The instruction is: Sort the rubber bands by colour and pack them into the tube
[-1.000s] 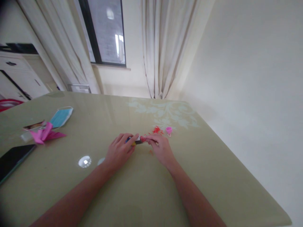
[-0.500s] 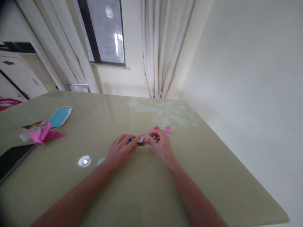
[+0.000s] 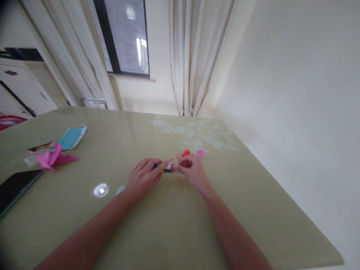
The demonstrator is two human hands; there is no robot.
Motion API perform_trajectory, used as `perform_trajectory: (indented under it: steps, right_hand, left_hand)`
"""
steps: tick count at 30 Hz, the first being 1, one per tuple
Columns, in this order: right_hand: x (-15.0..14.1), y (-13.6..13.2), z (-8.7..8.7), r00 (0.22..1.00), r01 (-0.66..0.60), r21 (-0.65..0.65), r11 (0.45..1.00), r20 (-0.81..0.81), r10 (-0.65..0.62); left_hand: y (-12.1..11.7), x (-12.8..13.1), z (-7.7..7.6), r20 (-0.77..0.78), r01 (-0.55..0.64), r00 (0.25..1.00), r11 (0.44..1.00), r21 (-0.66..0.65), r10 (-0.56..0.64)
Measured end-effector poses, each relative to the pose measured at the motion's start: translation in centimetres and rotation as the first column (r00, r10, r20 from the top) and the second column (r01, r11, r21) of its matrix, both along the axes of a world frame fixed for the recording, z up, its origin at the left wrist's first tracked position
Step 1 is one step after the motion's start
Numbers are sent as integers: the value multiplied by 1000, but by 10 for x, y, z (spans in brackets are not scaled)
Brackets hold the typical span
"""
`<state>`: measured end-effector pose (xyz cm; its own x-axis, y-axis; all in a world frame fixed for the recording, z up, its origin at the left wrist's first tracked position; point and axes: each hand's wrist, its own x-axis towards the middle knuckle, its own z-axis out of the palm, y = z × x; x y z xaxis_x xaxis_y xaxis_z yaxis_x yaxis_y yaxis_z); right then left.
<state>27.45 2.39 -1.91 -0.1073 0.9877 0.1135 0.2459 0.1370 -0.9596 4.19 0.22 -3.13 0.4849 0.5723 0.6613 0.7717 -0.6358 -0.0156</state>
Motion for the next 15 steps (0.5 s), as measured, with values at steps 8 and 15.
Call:
perform_trajectory:
  steps: [8, 15]
  right_hand:
    - [-4, -8, 9, 996, -81, -110, 991, -43, 77]
    - [14, -5, 23, 995, -53, -66, 996, 82, 58]
  left_hand:
    - [3, -3, -2, 51, 65, 997, 996, -54, -62]
    - [6, -2, -5, 175, 32, 985, 985, -169, -2]
